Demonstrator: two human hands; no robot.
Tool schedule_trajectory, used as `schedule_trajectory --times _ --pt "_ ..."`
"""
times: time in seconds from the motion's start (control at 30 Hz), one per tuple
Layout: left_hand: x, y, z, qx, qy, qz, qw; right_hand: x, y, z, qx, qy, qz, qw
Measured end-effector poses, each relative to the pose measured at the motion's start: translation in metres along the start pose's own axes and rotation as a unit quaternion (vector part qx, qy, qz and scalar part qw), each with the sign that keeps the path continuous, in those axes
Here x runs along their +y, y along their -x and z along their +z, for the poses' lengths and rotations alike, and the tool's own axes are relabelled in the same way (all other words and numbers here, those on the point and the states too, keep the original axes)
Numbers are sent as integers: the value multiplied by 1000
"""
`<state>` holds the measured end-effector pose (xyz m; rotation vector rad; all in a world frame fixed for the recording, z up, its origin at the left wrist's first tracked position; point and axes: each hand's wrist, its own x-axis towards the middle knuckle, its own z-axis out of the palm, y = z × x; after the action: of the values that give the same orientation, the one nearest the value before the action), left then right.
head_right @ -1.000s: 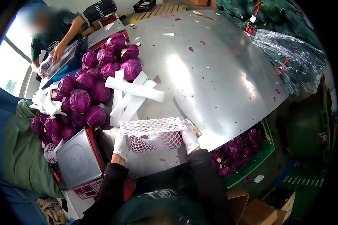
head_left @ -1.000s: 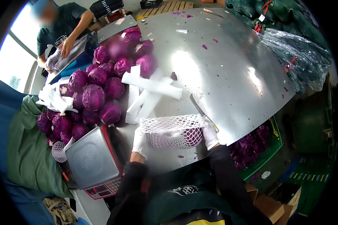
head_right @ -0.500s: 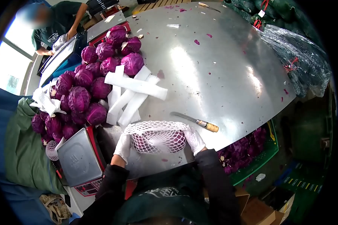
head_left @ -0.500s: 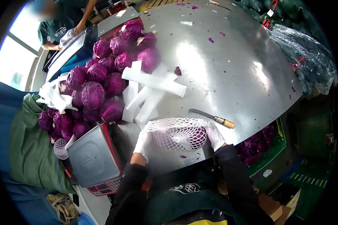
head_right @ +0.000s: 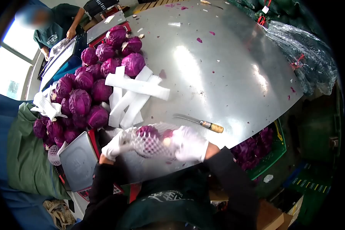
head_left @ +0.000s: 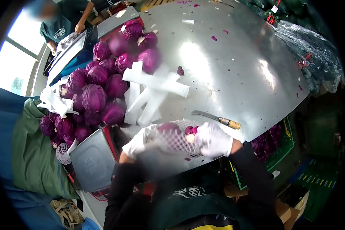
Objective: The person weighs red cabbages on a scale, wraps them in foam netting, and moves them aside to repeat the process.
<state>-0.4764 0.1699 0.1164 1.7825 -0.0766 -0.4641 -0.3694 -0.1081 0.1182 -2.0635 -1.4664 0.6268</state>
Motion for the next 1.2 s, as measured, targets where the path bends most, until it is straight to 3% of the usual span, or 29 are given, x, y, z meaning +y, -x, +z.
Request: schedule_trajectory --times 0.03,0.1,0.13,0.17,0.23,0.27,0.3,0.37,0.4,0.43,0.47,0.5,0.53,0.57,0.67,0.73,0.83,0.9,0.97,1.1,1.2 --pt "12 7 6 -28 -7 -9 1000 -11 6 2 -25 109 -49 992" --pt "12 26 6 -110 -309 101 939 -17 22 5 64 35 -116 991" --pt "36 32 10 -110 -277 23 954 -15 27 5 119 3 -111 987" --pt "34 34 7 -98 -190 35 976 -15 29 1 174 -30 -106 979" --pt "29 45 -4 -69 -15 55 996 -13 39 0 185 -79 -1 980" --pt "24 55 -1 23 135 -27 990 -8 45 6 199 -140 41 969" --pt "18 50 5 144 86 62 984 -4 53 18 208 -158 65 963" --pt "8 50 14 197 -3 -41 980 9 70 53 187 -212 87 955" --pt "-9 55 21 128 4 -68 989 8 80 69 166 -297 103 935" --pt "-19 56 33 52 111 -122 985 9 89 81 146 -378 119 907" --pt "-26 54 46 58 132 -81 986 10 93 89 125 -361 92 920" --pt "-31 52 58 66 153 -39 985 2 98 101 133 -445 119 877" --pt "-24 48 61 85 296 -54 950 -3 98 106 158 -458 136 864" --pt "-26 40 58 96 329 -48 938 -5 93 110 182 -469 148 852" --pt "-29 25 74 134 302 -32 943 -8 64 122 264 -454 221 822" --pt "-28 21 73 157 342 -30 926 -11 47 111 292 -464 175 818" --pt "-6 28 43 147 369 -7 918 -36 14 62 268 -560 160 768" --pt "9 31 12 192 334 39 922 -42 -21 34 267 -561 117 775" --pt "31 34 -36 246 167 81 951 -30 -64 8 207 -556 116 796" --pt "75 39 -144 301 134 137 934 -23 -193 -53 189 -446 8 875" --pt "86 35 -227 332 94 164 924 -56 -281 -101 172 -526 -58 831"
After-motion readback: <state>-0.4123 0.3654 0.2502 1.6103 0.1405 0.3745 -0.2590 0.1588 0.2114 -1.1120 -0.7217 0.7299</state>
